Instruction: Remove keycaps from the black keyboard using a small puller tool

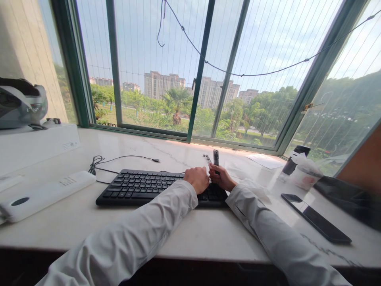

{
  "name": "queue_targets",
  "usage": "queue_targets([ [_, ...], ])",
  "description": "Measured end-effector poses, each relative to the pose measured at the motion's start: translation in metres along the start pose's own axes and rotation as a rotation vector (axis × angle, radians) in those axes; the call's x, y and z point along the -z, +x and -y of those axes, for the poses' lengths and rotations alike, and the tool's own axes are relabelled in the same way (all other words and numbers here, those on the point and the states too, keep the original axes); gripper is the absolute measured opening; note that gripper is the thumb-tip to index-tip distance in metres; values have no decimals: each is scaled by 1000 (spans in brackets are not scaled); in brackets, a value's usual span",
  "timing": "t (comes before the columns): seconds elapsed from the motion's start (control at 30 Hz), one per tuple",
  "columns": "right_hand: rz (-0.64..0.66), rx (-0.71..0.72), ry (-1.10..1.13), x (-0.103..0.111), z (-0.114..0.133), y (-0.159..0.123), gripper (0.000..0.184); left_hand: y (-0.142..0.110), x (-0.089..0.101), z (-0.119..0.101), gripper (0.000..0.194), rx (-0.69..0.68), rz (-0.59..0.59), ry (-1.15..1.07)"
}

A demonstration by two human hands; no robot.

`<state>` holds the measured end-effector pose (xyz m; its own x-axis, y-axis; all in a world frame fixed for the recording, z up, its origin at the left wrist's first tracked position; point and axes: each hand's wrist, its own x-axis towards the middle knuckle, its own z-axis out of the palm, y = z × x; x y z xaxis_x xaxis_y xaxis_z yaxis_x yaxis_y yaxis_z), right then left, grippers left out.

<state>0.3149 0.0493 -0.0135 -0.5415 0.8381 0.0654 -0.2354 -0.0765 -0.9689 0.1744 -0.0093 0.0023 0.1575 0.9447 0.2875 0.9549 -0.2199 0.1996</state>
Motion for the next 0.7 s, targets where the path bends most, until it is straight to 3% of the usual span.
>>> queue_targets([
  [0.4,231,72,-147,6,-3,5,33,4,6,9,31,51,-46,46],
  [0.7,42,90,-94,4,1,4,24,5,5,11,30,42,-66,38],
])
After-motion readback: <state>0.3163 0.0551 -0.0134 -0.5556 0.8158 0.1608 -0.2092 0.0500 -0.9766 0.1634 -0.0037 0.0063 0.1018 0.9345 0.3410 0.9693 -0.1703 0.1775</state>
